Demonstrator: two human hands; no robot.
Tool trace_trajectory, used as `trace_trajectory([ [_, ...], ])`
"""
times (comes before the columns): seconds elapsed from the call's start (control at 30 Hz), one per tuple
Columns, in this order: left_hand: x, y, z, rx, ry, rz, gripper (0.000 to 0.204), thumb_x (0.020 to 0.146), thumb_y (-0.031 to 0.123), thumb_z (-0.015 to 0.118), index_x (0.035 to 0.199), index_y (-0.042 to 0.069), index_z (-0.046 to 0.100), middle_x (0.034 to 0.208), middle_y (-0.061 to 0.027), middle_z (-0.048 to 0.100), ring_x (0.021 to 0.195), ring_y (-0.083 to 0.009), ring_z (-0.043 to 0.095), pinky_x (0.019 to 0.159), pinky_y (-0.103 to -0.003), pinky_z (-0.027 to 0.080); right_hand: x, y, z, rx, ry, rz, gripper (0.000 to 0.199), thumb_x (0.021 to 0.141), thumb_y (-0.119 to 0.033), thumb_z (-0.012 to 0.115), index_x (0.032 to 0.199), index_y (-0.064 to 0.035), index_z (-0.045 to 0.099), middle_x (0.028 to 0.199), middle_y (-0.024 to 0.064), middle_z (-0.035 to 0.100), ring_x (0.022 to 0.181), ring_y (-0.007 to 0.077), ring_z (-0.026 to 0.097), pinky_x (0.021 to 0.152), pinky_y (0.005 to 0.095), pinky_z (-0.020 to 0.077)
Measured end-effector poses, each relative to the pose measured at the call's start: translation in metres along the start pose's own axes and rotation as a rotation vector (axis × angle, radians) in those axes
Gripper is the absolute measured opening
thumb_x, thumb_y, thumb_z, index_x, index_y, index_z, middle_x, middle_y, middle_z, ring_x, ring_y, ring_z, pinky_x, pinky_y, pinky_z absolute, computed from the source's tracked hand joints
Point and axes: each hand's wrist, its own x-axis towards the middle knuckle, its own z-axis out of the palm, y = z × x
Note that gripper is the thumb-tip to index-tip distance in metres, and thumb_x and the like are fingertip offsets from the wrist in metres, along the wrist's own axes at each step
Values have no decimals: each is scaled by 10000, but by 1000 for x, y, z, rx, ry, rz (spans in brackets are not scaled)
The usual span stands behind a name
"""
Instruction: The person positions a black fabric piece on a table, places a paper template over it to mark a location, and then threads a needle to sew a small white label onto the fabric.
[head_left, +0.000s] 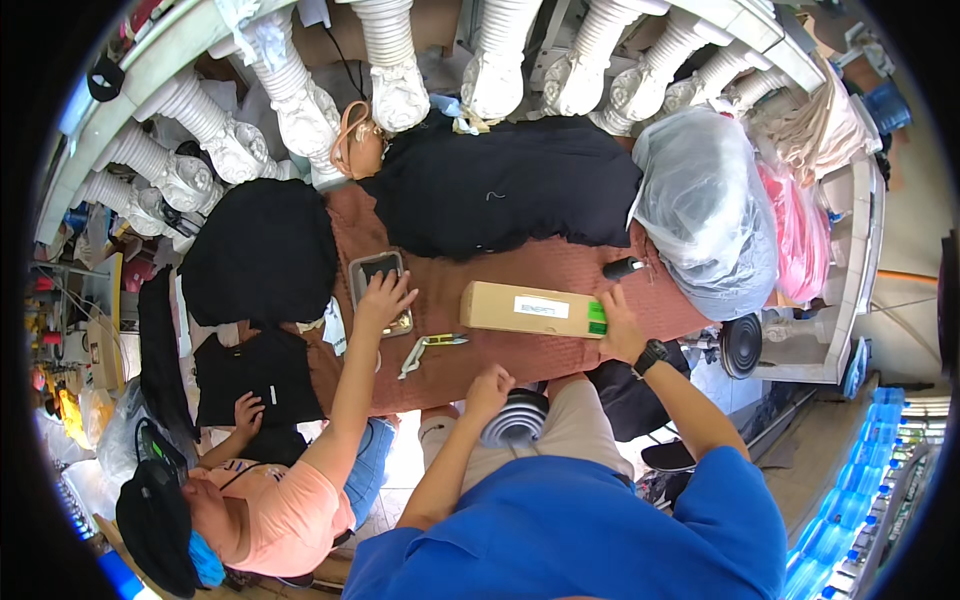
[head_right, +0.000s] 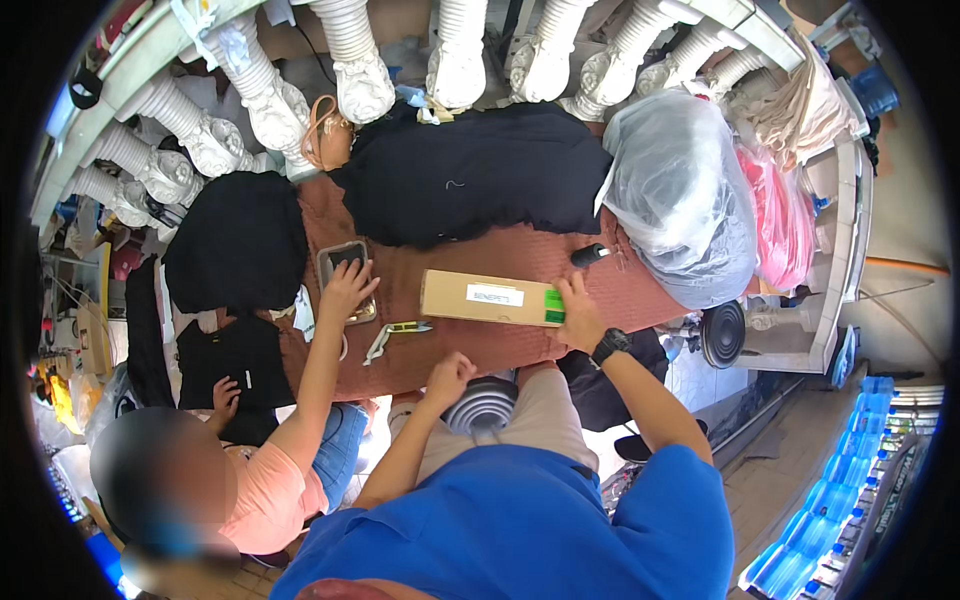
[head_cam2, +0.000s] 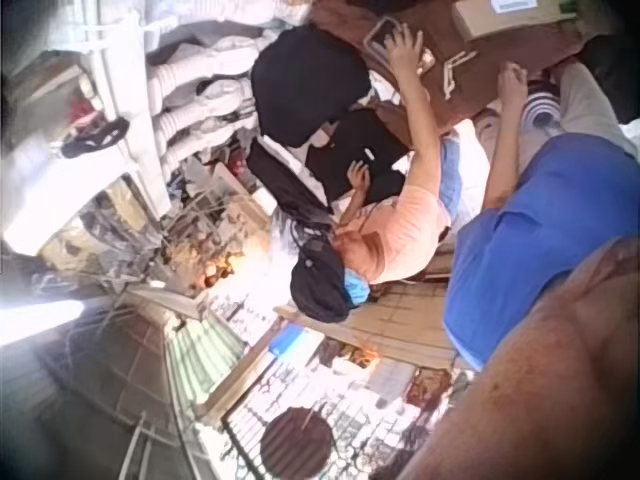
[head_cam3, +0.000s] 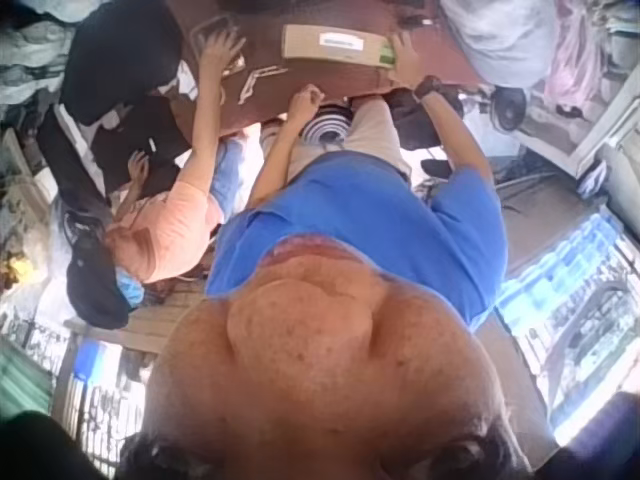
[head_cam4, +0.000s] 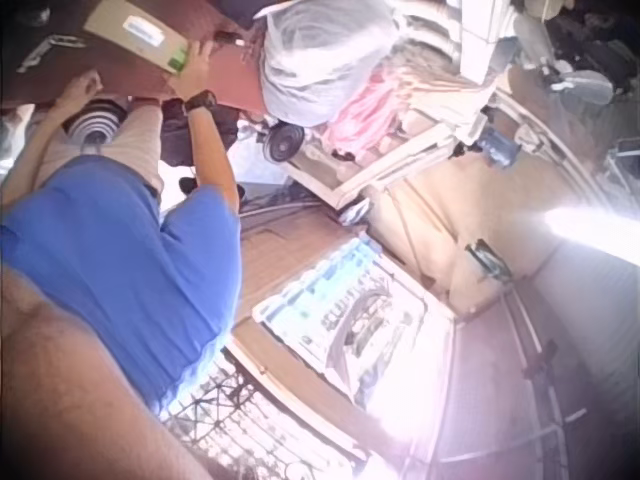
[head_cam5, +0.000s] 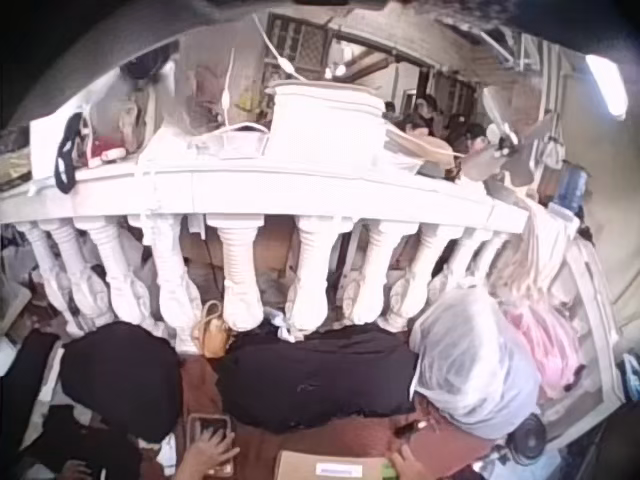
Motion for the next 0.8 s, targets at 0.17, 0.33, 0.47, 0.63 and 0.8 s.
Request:
trace_trajectory([
  [0.17, 16, 61, -7, -76, 327, 69, 266, 916, 77, 657, 1169, 67, 576, 1175, -210, 546, 928, -384, 647, 823, -493, 518, -2, 4, -32, 179, -44, -118, 771, 624, -160, 826, 1315, -73, 493, 1170, 182, 500, 1072, 428, 590, 853, 498, 549],
  [0.33, 57, 58, -15, 90, 422, 165, 276, 895, 28, 643, 1159, 73, 580, 1164, -207, 523, 1084, -405, 575, 930, -501, 470, 10, -16, -95, 233, 113, -71, 679, 690, -240, 838, 1251, -3, 538, 1090, 198, 625, 1023, 380, 652, 879, 430, 532],
  [0.47, 77, 59, -18, 290, 479, 228, 334, 860, 72, 705, 1170, 98, 581, 1247, -168, 517, 1196, -394, 502, 998, -506, 429, 28, -44, -187, 329, 186, 174, 673, 724, -269, 832, 1242, 42, 536, 1075, 239, 678, 1016, 372, 688, 885, 426, 542],
  [0.63, 94, 52, -19, 484, 441, 213, 393, 881, 180, 727, 1229, 94, 566, 1366, -145, 474, 1245, -379, 457, 1014, -516, 393, 81, -48, -218, 259, 432, 232, 703, 731, -295, 832, 1239, 85, 530, 1095, 282, 685, 1032, 391, 690, 890, 434, 545],
  [0.8, 100, 46, -19, 550, 445, 223, 359, 913, 248, 700, 1220, 112, 575, 1355, -135, 488, 1201, -364, 476, 987, -499, 393, 179, -55, -179, 186, 780, 217, 713, 708, -339, 844, 1201, 81, 546, 1102, 290, 659, 1042, 435, 652, 906, 473, 529],
])
